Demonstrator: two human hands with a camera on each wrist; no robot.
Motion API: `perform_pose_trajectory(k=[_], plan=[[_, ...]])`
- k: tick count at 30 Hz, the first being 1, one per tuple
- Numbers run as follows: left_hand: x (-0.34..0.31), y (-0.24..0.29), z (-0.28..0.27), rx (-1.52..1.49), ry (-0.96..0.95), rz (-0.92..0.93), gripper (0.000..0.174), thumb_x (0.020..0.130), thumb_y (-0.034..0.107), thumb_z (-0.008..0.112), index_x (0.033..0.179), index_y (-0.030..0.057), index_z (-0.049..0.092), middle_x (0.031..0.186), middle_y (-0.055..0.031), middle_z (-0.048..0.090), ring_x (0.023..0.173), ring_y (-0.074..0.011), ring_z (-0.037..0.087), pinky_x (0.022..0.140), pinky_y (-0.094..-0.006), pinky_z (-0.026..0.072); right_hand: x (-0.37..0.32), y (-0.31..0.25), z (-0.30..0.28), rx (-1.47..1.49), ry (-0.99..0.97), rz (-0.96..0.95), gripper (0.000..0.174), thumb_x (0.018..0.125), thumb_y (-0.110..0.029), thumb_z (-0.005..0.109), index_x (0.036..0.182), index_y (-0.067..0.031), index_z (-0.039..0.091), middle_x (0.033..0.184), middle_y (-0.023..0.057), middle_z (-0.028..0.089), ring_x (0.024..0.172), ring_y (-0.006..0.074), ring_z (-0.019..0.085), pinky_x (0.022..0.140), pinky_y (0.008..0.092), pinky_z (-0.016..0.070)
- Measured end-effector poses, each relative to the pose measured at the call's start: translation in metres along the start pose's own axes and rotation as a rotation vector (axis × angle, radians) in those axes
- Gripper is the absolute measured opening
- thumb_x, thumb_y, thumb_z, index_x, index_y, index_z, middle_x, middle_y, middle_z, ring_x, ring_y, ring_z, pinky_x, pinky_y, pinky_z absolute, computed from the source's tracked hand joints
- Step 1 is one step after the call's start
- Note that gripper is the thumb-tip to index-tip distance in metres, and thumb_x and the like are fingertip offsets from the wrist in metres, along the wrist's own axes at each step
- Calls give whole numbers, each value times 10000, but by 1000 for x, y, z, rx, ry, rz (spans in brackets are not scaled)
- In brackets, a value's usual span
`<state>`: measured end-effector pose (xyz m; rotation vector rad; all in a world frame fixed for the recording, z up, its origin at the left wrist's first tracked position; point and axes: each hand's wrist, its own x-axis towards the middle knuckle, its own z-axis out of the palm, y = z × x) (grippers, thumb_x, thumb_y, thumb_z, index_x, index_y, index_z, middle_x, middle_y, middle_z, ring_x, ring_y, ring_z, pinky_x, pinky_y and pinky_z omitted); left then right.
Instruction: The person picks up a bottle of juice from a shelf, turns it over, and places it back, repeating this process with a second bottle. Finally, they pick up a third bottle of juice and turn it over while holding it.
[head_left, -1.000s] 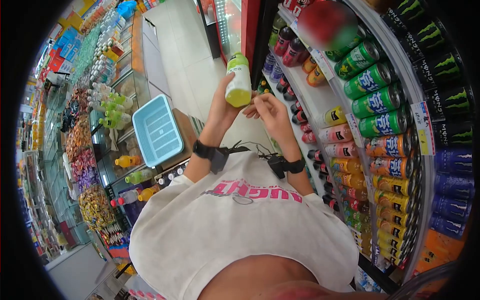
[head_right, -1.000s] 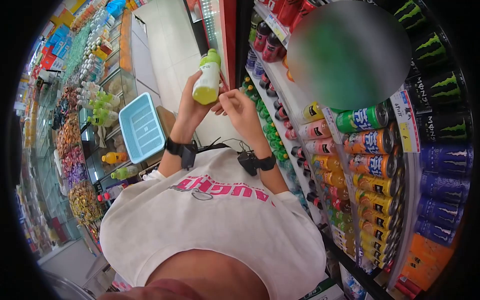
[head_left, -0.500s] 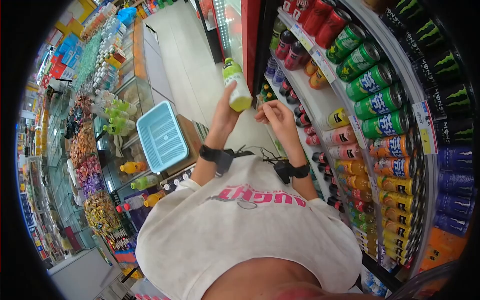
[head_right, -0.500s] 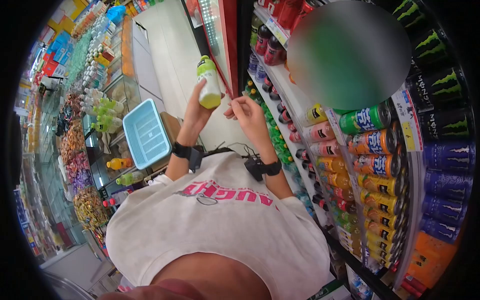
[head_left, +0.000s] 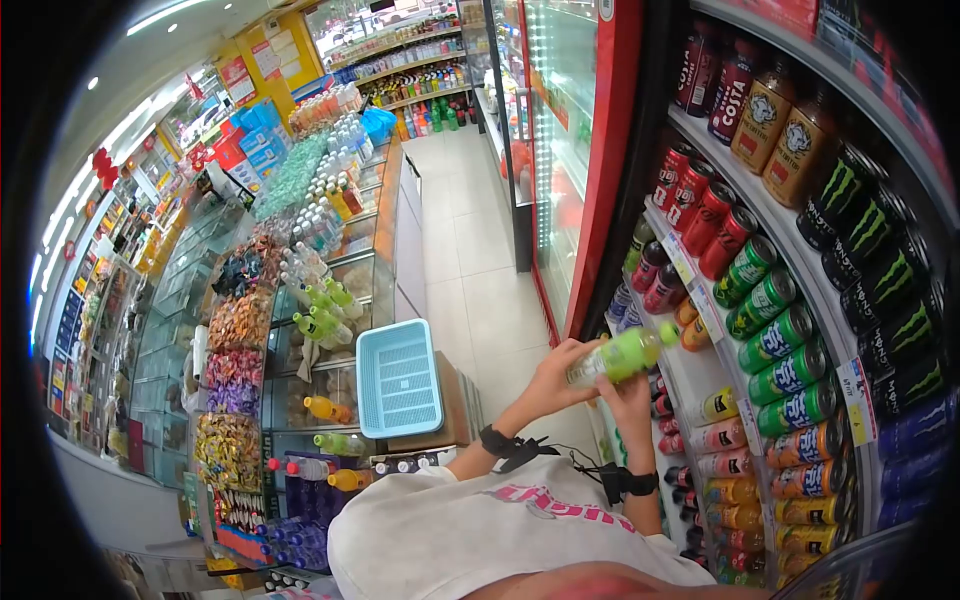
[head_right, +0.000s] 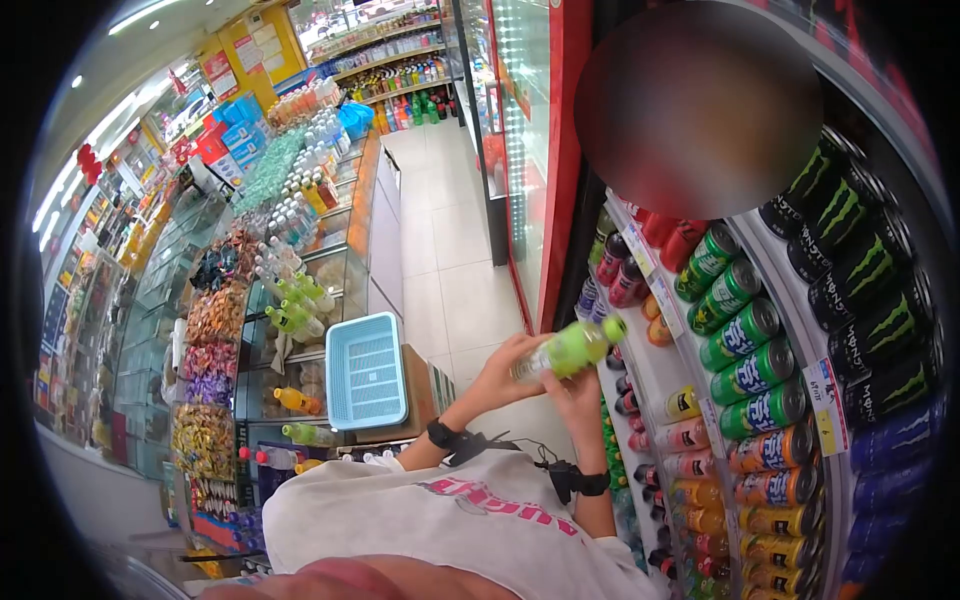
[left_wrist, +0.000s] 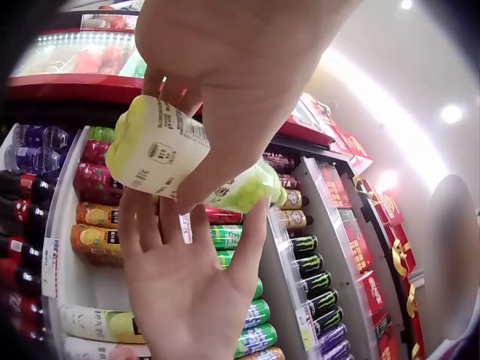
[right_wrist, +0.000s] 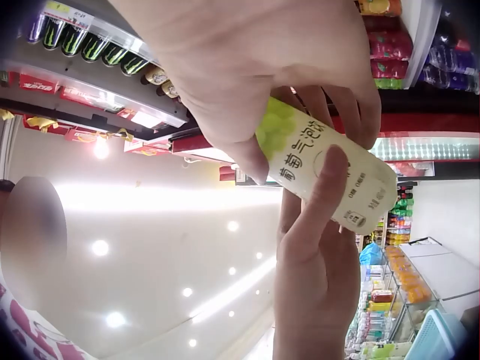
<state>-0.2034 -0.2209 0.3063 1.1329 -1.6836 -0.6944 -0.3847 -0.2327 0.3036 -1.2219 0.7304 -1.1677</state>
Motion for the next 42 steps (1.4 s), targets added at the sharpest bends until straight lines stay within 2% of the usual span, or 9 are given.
perform_pose_trajectory(k=[1, 4, 7, 13, 22, 29, 32, 35, 42], plan=[[1, 7, 1, 58, 12, 52, 811, 725, 159, 848, 1479, 145, 551, 1120, -113, 609, 1057, -324, 613, 954, -386, 498, -1, -3, 0, 52, 47, 70, 630, 900, -46, 771, 1439, 26, 452, 1326, 129, 606, 1203, 212, 619, 1035, 349, 496], [-1, 7, 2, 89, -37, 44, 789, 749, 158, 835, 1482, 138, 543, 1165, -128, 583, 1095, -314, 605, 967, -411, 501, -6, 1, -5, 10, 96, 66, 569, 893, -51, 785, 1379, 25, 498, 1273, 117, 637, 1165, 199, 640, 1013, 335, 510], [-3, 2, 9, 98, -66, 20, 722, 793, 157, 832, 1458, 100, 558, 1231, -152, 565, 1153, -308, 591, 1006, -397, 491, -8, 3, -2, 23, 144, 44, 583, 882, -37, 793, 1388, 7, 505, 1278, 88, 628, 1163, 184, 628, 981, 316, 513], [-1, 4, 18, 121, -197, 2, 763, 825, 131, 798, 1509, 76, 464, 1261, -167, 530, 1195, -351, 579, 1010, -408, 496, -18, 19, -13, -128, 224, 84, 603, 836, 2, 810, 1369, 19, 529, 1265, 118, 655, 1139, 195, 660, 983, 318, 523], [-6, 10, 31, 9, -152, 18, 860, 828, 114, 789, 1574, 113, 362, 1286, -172, 528, 1227, -357, 574, 1014, -426, 496, -25, 34, -25, -83, 327, 77, 639, 823, -6, 829, 1389, 14, 531, 1260, 110, 659, 1131, 191, 661, 955, 316, 528], [-8, -2, 43, 162, -55, 72, 759, 747, 223, 844, 1419, 81, 523, 1215, -190, 532, 1142, -389, 577, 946, -443, 506, -25, 35, -28, -43, 312, 82, 536, 870, -8, 807, 1337, 10, 543, 1220, 76, 645, 1075, 163, 643, 927, 302, 529], [-7, 3, 40, 150, -95, -19, 754, 745, 229, 842, 1416, 79, 533, 1190, -189, 537, 1113, -382, 577, 927, -435, 505, -24, 40, -30, -63, 331, 81, 575, 893, -62, 807, 1388, 6, 522, 1292, 95, 624, 1130, 183, 624, 959, 316, 520], [-9, 1, 37, 189, -45, 15, 741, 744, 244, 839, 1404, 72, 548, 1145, -184, 551, 1081, -378, 578, 905, -433, 502, -21, 56, -41, -69, 337, 155, 587, 903, -81, 801, 1409, 2, 514, 1313, 101, 619, 1137, 187, 622, 965, 320, 517], [-8, -3, 36, 178, 52, -12, 658, 771, 260, 821, 1342, 22, 596, 1073, -156, 599, 1011, -346, 615, 863, -408, 521, -17, 46, -32, -72, 284, 149, 539, 965, -139, 738, 1425, 5, 496, 1321, 116, 612, 1172, 190, 606, 950, 324, 517]])
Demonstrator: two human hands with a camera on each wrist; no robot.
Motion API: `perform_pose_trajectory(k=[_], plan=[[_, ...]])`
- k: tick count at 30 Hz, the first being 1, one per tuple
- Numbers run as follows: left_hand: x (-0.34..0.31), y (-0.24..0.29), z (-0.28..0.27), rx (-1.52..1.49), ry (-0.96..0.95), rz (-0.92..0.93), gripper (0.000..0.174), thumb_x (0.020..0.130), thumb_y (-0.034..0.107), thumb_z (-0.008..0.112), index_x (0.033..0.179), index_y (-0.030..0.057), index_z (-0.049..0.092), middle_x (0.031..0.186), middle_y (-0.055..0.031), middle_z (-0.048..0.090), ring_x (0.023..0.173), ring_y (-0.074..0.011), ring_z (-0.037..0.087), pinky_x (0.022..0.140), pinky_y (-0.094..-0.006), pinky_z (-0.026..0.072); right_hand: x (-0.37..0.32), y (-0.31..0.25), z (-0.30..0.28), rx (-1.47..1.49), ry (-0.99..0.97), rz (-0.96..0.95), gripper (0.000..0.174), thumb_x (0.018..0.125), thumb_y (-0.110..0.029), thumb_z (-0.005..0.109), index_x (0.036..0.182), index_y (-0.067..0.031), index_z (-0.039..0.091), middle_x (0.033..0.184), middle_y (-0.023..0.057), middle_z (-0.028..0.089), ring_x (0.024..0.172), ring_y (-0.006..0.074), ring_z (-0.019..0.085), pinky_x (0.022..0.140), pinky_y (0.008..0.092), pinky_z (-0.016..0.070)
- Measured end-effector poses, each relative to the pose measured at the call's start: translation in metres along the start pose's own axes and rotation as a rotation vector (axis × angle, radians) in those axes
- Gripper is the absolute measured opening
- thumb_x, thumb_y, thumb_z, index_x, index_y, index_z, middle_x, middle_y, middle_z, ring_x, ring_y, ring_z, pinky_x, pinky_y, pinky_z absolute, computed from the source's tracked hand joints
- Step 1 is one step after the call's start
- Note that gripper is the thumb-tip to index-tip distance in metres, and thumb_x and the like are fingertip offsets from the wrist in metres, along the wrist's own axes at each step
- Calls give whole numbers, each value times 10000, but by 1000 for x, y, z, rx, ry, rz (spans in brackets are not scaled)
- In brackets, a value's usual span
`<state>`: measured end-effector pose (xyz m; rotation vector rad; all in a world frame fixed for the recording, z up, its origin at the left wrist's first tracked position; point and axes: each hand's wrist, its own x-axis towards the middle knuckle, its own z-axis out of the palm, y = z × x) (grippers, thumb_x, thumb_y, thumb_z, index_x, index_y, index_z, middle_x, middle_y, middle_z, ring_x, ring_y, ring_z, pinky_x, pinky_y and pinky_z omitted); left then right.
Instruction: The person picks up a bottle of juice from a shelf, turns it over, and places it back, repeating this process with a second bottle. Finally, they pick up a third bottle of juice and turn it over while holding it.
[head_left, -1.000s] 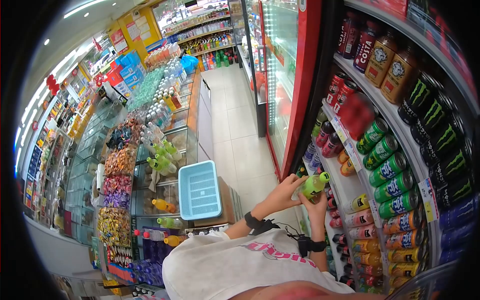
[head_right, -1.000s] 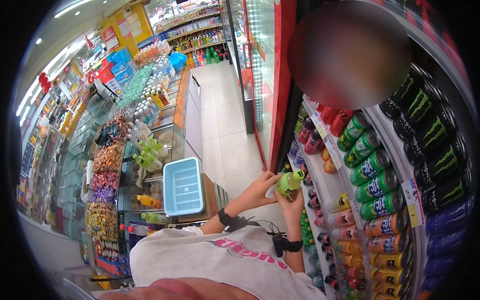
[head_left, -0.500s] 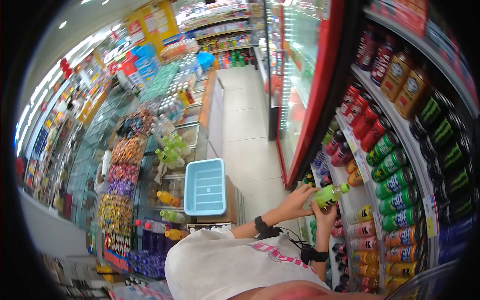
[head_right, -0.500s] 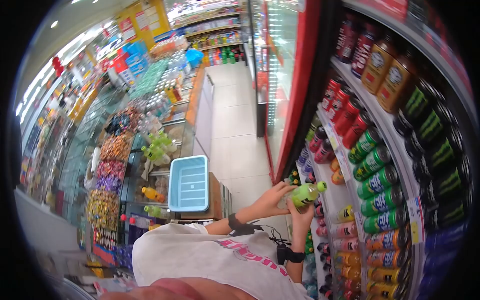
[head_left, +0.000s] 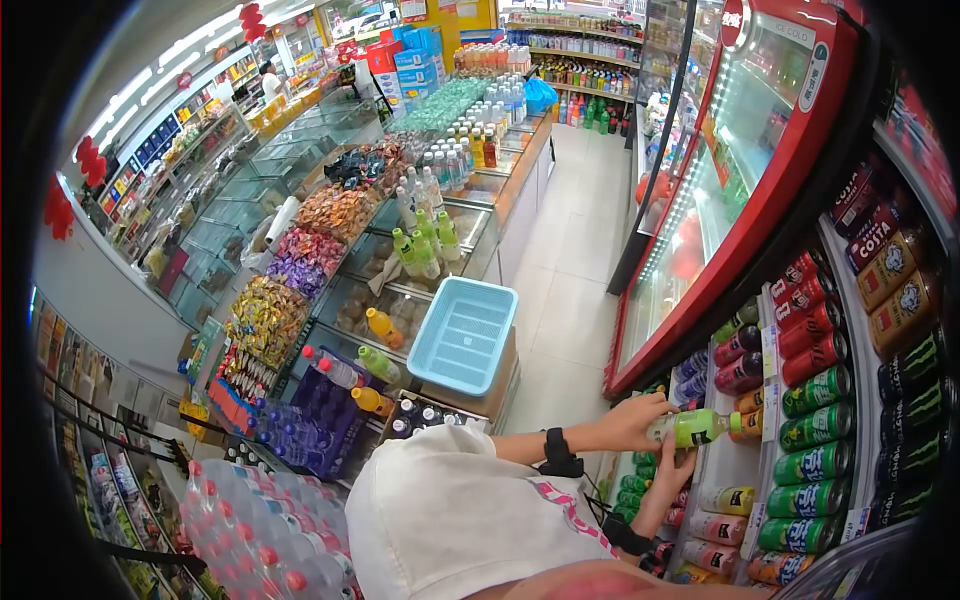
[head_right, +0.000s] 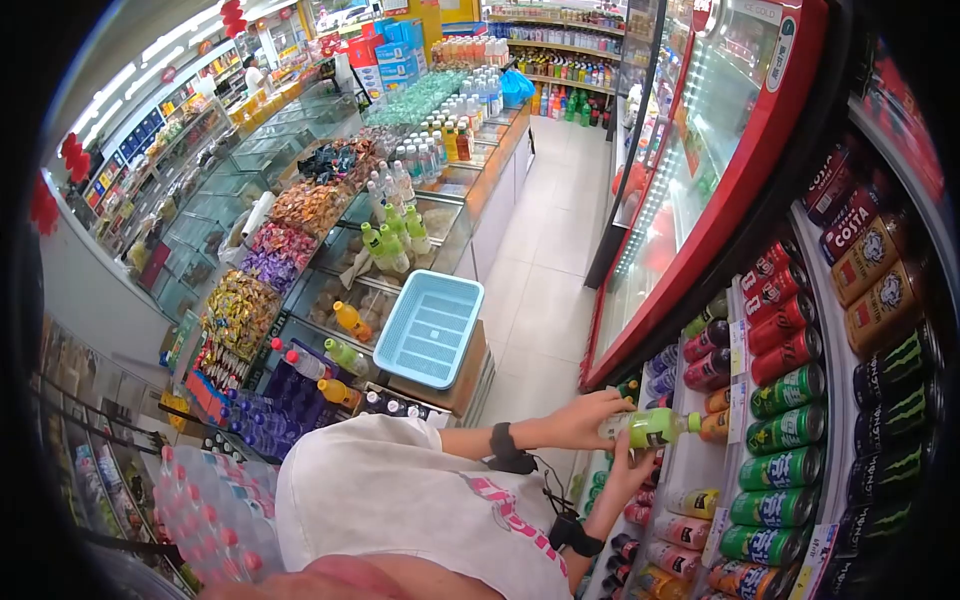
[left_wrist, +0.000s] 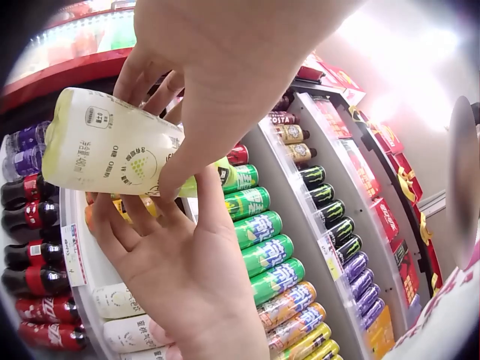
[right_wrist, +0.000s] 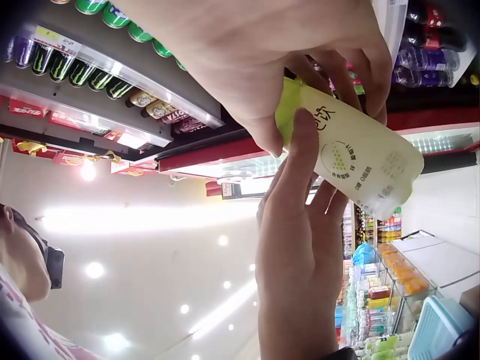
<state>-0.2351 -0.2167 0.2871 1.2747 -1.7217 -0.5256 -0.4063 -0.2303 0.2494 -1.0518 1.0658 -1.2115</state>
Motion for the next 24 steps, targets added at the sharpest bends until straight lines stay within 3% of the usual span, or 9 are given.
perform_pose_trajectory(k=[8, 17, 20, 24], plan=[[7, 8, -12, -83, -24, -76, 633, 826, 312, 778, 1366, 26, 614, 1043, -165, 610, 961, -342, 638, 835, -415, 518, -2, -24, 6, -10, -89, 5, 524, 995, -132, 687, 1444, 25, 468, 1394, 137, 573, 1241, 210, 575, 1039, 338, 467], [5, 20, -6, -58, -115, -45, 653, 818, 299, 773, 1422, 124, 598, 1004, -149, 575, 900, -346, 610, 805, -439, 512, 2, -21, -7, -23, -70, -28, 601, 942, -173, 775, 1433, 19, 487, 1363, 109, 581, 1234, 191, 560, 1053, 332, 442], [10, 18, -8, -43, -160, -16, 655, 807, 302, 785, 1410, 121, 603, 1012, -148, 579, 912, -343, 614, 811, -437, 516, 0, -23, -7, -23, -36, -21, 580, 920, -183, 806, 1379, 24, 518, 1317, 108, 608, 1197, 187, 583, 1034, 331, 454], [13, 14, 0, -87, -180, 21, 652, 805, 247, 795, 1391, 53, 583, 1071, -165, 590, 988, -351, 631, 860, -436, 520, -1, -20, -9, -89, 2, -65, 538, 909, -182, 817, 1330, 29, 558, 1234, 106, 653, 1115, 184, 630, 986, 330, 486]])
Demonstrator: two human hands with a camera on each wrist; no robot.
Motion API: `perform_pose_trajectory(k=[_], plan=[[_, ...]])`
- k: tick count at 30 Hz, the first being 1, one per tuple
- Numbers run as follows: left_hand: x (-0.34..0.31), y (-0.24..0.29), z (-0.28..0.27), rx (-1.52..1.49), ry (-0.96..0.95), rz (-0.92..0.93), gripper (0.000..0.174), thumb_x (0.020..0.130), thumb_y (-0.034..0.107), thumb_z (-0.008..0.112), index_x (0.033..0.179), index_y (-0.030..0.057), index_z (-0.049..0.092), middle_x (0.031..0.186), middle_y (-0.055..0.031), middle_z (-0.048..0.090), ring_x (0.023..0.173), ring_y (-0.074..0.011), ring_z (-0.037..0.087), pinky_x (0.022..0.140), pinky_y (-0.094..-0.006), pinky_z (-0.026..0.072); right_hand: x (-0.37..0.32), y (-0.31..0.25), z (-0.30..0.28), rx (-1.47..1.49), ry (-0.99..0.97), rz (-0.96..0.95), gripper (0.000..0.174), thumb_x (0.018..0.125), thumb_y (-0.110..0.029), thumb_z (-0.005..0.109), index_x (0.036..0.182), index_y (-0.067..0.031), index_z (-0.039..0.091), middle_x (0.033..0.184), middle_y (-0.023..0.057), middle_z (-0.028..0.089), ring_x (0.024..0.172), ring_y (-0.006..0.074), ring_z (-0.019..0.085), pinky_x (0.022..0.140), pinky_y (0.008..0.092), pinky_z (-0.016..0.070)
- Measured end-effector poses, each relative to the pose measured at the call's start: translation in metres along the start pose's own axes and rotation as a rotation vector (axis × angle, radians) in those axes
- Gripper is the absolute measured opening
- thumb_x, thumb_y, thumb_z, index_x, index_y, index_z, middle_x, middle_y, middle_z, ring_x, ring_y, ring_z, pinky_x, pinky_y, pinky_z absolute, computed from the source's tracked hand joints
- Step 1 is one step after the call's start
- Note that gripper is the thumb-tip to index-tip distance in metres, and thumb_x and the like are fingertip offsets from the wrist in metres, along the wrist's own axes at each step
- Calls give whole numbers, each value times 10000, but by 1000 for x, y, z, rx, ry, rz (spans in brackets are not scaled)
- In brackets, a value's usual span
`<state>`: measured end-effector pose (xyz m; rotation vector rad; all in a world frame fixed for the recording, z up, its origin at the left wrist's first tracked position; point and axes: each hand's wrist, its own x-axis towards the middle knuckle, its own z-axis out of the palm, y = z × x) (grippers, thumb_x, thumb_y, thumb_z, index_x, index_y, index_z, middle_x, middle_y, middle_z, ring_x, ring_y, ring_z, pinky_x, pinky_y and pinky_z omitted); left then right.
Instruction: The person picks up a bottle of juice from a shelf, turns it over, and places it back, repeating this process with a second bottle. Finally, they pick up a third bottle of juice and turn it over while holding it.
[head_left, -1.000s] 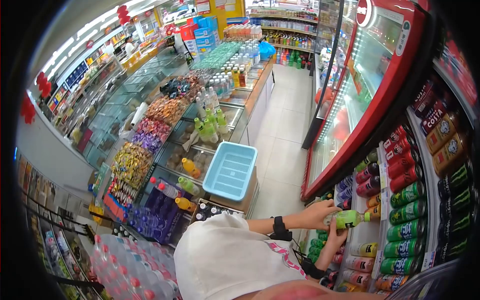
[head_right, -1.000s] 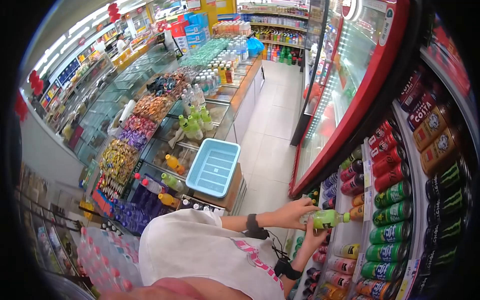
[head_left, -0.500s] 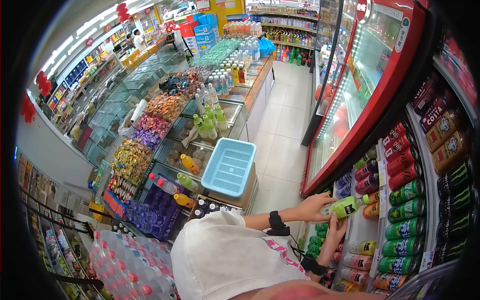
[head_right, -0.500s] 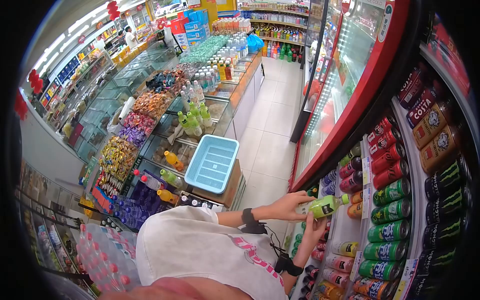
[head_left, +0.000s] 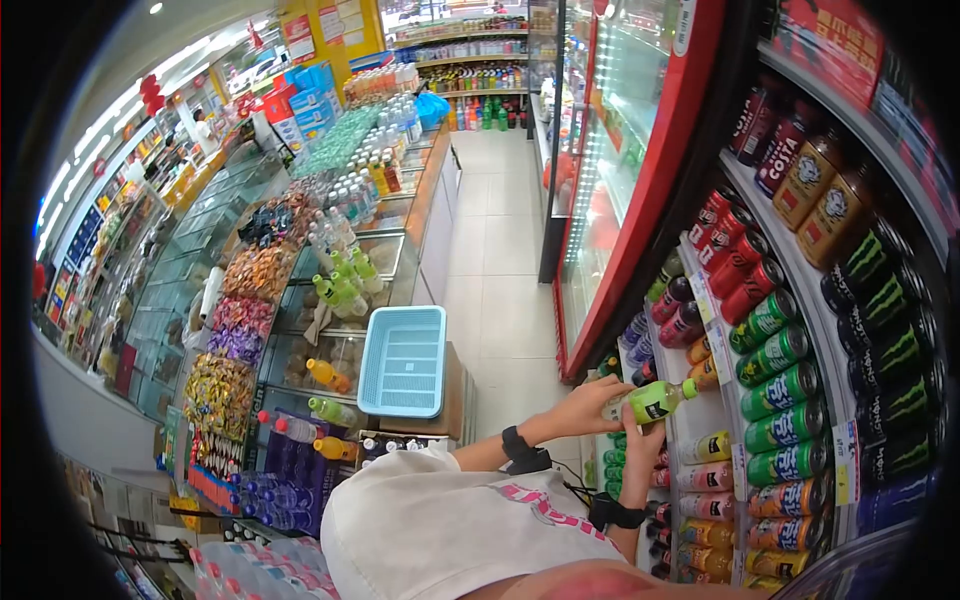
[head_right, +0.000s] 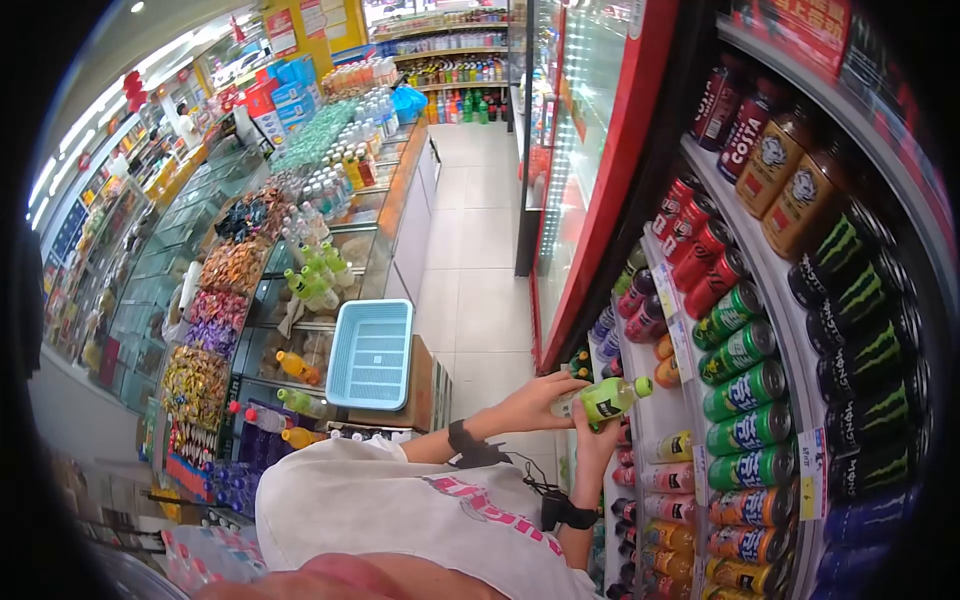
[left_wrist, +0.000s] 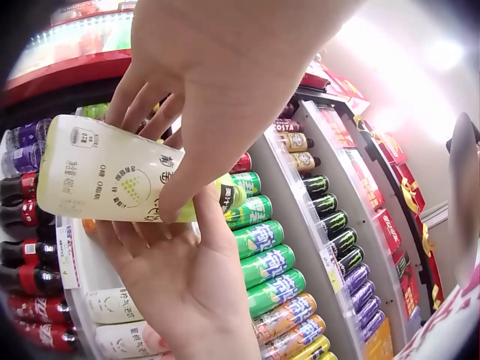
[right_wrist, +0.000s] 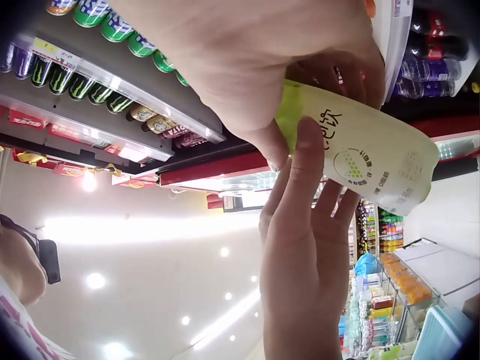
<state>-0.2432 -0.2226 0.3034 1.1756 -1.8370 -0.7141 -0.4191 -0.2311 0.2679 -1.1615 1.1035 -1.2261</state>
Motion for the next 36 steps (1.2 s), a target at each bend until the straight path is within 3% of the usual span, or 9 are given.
perform_pose_trajectory(k=[3, 21, 29, 32, 36], plan=[[0, -2, 9, -52, 32, 32, 656, 803, 214, 801, 1382, 11, 570, 1113, -174, 593, 1028, -353, 629, 889, -435, 518, -5, -10, -1, -40, 19, -25, 529, 902, -185, 825, 1313, 32, 573, 1215, 105, 661, 1088, 183, 641, 966, 333, 499], [-5, -7, 14, -92, -88, -18, 694, 802, 198, 817, 1380, -44, 517, 1248, -233, 608, 1180, -373, 615, 1009, -418, 502, -5, 1, -5, 2, 36, -31, 608, 832, -128, 870, 1335, 20, 563, 1197, 104, 660, 1063, 183, 653, 917, 324, 526], [-2, -15, 17, -151, -73, -46, 666, 788, 164, 844, 1340, -39, 531, 1213, -204, 625, 1112, -306, 650, 976, -395, 526, -11, -13, 3, -55, 44, -74, 580, 814, -135, 885, 1281, 14, 575, 1151, 87, 668, 1025, 163, 665, 890, 310, 540], [-2, -19, 19, -155, -54, -37, 652, 790, 171, 849, 1331, -32, 548, 1184, -191, 637, 1075, -282, 662, 950, -386, 539, -10, -13, 1, -57, 12, -34, 663, 819, -158, 881, 1368, 2, 546, 1211, 92, 653, 1086, 180, 644, 942, 330, 509], [-3, -21, 22, -139, -34, -21, 644, 785, 173, 856, 1321, -32, 564, 1159, -189, 651, 1051, -281, 669, 935, -386, 545, -10, -10, 2, -43, 45, -74, 590, 818, -145, 882, 1290, 21, 569, 1163, 86, 669, 1016, 164, 664, 890, 322, 538]])
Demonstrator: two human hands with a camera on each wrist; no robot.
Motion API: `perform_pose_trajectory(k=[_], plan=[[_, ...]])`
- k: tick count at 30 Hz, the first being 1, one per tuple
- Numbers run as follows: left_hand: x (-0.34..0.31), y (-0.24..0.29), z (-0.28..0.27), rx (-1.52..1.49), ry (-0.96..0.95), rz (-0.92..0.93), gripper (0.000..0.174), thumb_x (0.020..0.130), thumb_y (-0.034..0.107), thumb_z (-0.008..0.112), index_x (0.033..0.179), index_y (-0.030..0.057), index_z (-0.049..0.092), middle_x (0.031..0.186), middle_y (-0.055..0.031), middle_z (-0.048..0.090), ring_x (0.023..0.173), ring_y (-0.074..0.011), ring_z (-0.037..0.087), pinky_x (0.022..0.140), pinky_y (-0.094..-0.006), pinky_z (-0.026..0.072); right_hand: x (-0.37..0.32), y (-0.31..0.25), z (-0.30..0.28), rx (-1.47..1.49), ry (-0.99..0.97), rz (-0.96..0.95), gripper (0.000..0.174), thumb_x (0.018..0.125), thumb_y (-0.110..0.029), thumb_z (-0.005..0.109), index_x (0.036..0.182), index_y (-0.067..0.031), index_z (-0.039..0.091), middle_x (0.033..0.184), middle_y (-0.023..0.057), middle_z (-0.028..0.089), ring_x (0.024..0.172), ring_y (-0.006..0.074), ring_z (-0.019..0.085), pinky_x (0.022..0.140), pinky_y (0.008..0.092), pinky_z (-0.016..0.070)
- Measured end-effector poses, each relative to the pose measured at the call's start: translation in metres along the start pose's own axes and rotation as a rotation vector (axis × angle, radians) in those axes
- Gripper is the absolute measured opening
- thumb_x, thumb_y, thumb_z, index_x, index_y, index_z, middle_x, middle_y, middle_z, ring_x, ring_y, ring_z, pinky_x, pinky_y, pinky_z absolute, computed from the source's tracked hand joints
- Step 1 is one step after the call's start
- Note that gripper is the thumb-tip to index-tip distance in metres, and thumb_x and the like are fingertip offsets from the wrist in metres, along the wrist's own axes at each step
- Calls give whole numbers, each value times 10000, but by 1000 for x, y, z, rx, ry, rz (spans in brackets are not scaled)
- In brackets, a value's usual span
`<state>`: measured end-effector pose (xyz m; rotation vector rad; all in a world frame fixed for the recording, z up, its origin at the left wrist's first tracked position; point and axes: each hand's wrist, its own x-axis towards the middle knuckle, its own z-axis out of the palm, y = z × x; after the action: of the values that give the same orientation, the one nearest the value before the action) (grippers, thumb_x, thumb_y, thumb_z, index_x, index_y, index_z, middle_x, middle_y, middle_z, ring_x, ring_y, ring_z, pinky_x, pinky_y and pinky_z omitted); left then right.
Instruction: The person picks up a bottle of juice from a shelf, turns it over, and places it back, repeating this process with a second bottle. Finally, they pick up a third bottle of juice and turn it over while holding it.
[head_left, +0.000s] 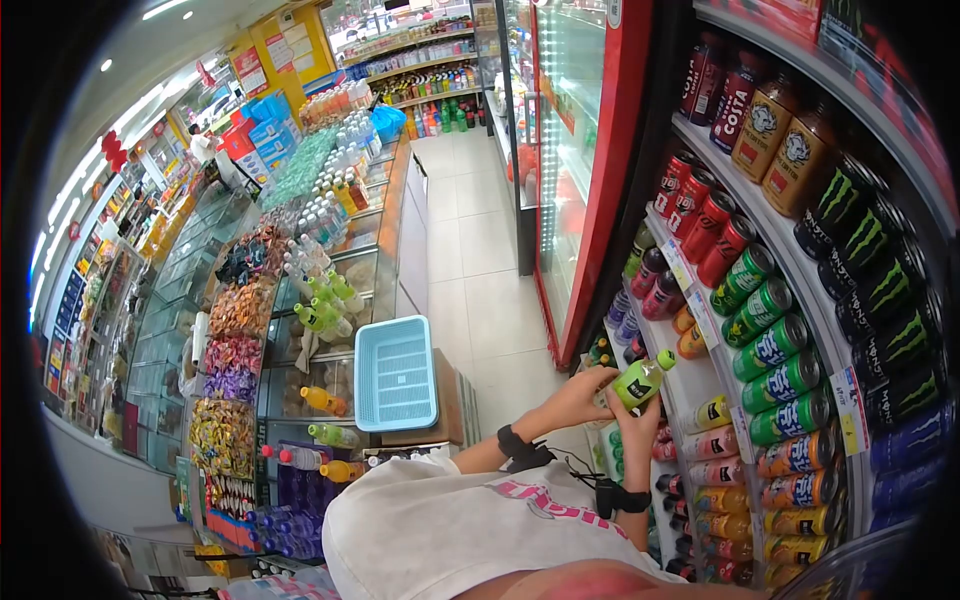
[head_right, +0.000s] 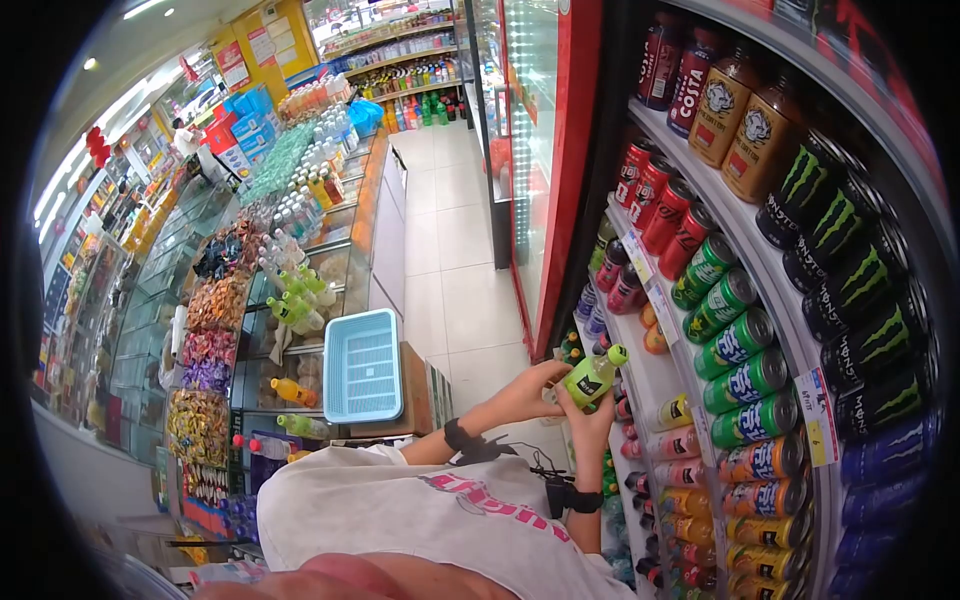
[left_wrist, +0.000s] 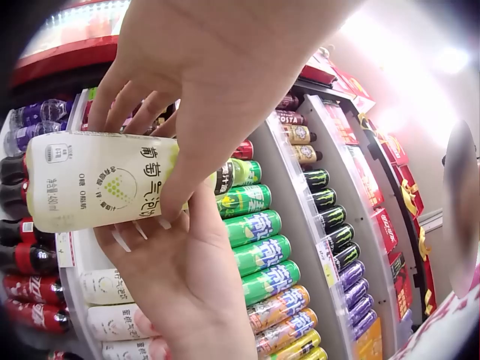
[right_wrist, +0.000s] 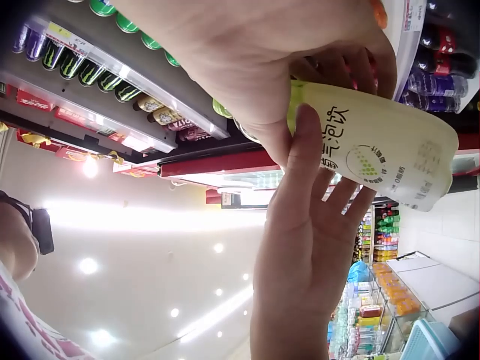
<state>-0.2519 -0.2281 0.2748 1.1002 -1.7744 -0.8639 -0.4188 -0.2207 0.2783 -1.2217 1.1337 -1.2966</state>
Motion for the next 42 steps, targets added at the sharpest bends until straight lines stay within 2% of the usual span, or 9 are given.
perform_pose_trajectory(k=[7, 22, 42], plan=[[-3, 6, -2, 32, -3, -27, 676, 759, 175, 863, 1333, -28, 570, 1179, -215, 666, 1076, -333, 679, 942, -405, 544, -5, -10, 6, -19, 1, 25, 624, 836, -163, 871, 1338, 26, 552, 1192, 93, 662, 1030, 178, 655, 909, 331, 523], [-4, 1, -5, 10, 2, -24, 649, 774, 185, 850, 1319, -30, 570, 1138, -204, 665, 1044, -320, 674, 880, -407, 540, -2, -4, 7, 3, -36, 13, 610, 845, -151, 865, 1337, 22, 549, 1183, 95, 655, 1038, 171, 648, 900, 316, 526], [-4, 5, -2, -31, -17, -56, 707, 753, 171, 873, 1344, -42, 550, 1190, -201, 651, 1085, -303, 665, 952, -396, 537, -3, -1, -1, -12, -54, 51, 612, 823, -163, 876, 1321, 11, 567, 1200, 95, 659, 1061, 179, 661, 910, 326, 535]])
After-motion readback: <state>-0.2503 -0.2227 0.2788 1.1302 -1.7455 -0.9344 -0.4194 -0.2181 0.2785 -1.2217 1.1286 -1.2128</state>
